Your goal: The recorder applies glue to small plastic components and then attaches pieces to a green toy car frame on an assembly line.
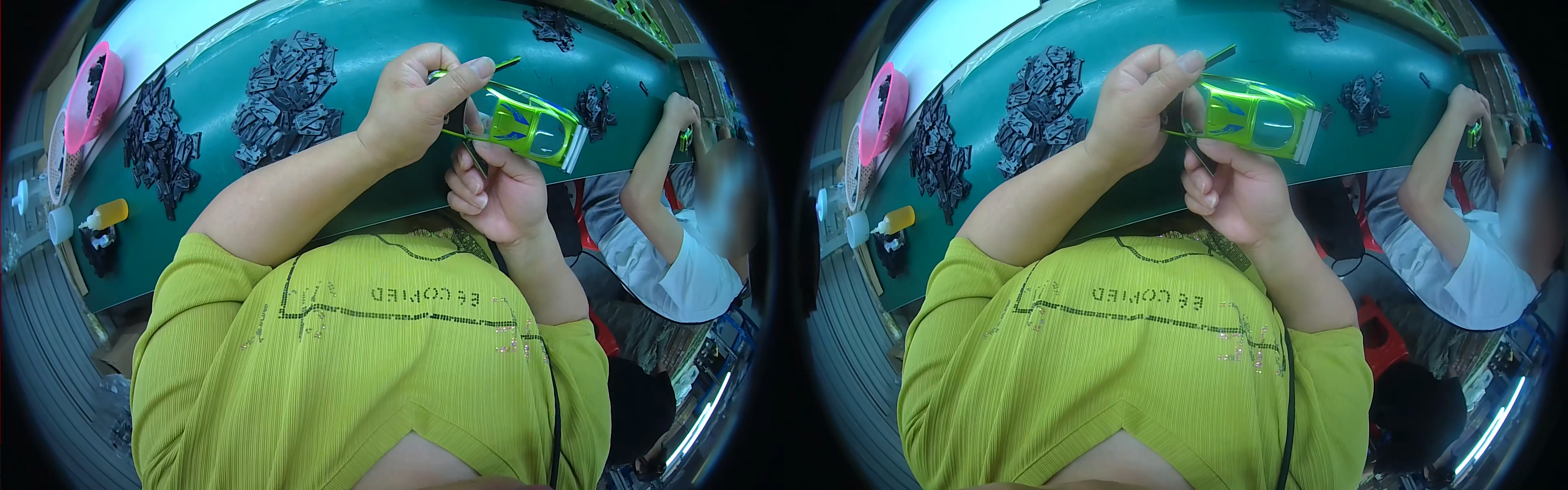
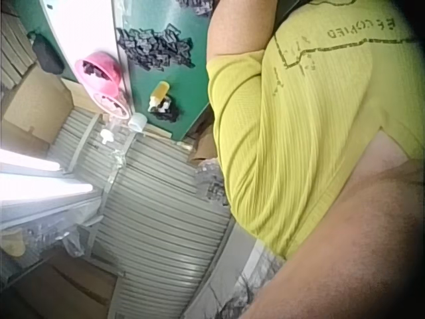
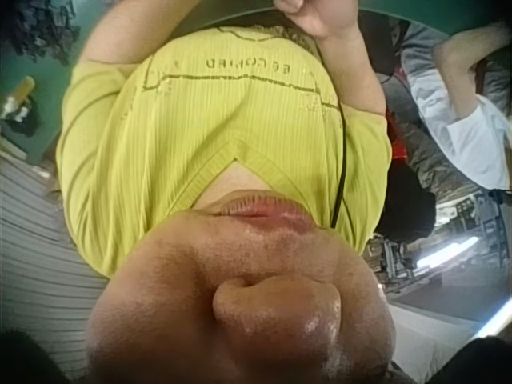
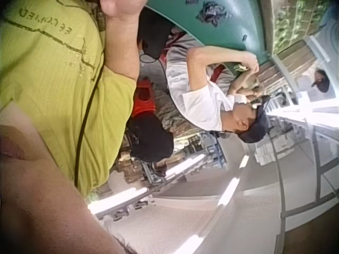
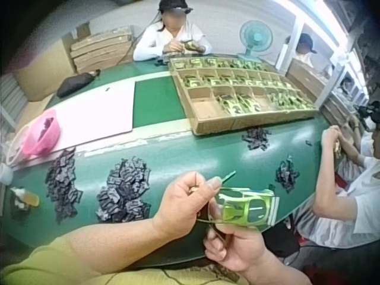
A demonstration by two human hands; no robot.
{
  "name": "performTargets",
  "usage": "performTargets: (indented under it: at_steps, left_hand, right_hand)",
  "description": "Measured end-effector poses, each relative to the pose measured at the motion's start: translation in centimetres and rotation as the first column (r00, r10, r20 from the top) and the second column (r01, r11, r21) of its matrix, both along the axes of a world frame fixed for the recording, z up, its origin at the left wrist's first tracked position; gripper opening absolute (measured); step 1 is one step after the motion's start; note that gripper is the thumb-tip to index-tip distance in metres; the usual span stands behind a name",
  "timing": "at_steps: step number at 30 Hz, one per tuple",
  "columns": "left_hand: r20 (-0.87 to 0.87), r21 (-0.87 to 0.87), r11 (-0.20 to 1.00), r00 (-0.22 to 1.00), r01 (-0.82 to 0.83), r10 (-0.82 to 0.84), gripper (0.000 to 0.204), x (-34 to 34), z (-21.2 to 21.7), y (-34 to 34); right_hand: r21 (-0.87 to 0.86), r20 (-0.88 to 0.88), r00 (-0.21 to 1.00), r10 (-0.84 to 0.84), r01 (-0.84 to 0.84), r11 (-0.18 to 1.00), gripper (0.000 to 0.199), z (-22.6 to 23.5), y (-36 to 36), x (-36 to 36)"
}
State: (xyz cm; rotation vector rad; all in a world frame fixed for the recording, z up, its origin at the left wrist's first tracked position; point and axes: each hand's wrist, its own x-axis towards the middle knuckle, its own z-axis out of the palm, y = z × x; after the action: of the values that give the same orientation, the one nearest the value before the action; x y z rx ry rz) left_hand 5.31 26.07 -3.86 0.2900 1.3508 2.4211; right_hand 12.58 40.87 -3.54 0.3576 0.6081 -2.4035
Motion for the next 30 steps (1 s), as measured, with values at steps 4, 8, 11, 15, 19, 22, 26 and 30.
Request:
performTargets:
  at_steps: [4, 8, 11, 15, 19, 22, 26, 30]
  left_hand:
    - [-0.020, -0.017, 1.000, 1.000, 0.002, -0.002, 0.023, -0.1, -0.2, 0.0]
    - [-0.044, -0.025, 1.000, 0.999, 0.009, -0.010, 0.023, 0.0, -0.2, -0.1]
    - [-0.089, 0.007, 0.999, 0.996, -0.031, 0.031, 0.023, 0.6, 0.2, 0.1]
    - [-0.057, -0.001, 0.999, 0.997, -0.052, 0.052, 0.022, 0.5, 0.4, 0.0]
    - [-0.048, -0.013, 0.999, 0.998, -0.038, 0.037, 0.023, 0.3, 0.2, 0.0]
    - [-0.001, -0.012, 0.999, 0.999, -0.040, 0.040, 0.023, 0.4, 0.6, 0.0]
    - [0.127, 0.028, 0.995, 0.987, -0.101, 0.096, 0.024, 0.1, -0.2, 0.3]
    - [0.209, 0.021, 0.991, 0.970, -0.136, 0.128, 0.024, -0.4, -0.3, 0.3]
  right_hand:
    - [-0.087, 0.043, 0.999, 0.014, -0.010, 0.996, 0.028, -0.1, -0.3, 0.1]
    - [-0.154, 0.095, 0.995, 0.020, -0.005, 0.988, 0.029, -0.2, -0.6, 0.1]
    - [-0.147, 0.013, 1.000, 0.016, -0.014, 0.989, 0.030, -1.2, -0.4, 0.1]
    - [-0.088, 0.042, 0.999, 0.029, -0.025, 0.996, 0.028, -0.6, -0.3, -0.3]
    - [-0.131, 0.071, 0.997, 0.004, 0.005, 0.991, 0.025, -0.6, -0.8, -0.2]
    - [-0.106, 0.029, 1.000, -0.007, 0.010, 0.994, 0.025, -0.8, -0.6, -0.2]
    - [0.293, -0.076, 0.995, -0.057, 0.077, 0.953, 0.028, 0.6, -0.6, 0.0]
    - [0.692, -0.514, 0.858, -0.015, 0.425, 0.583, 0.026, 0.7, -0.5, 0.9]
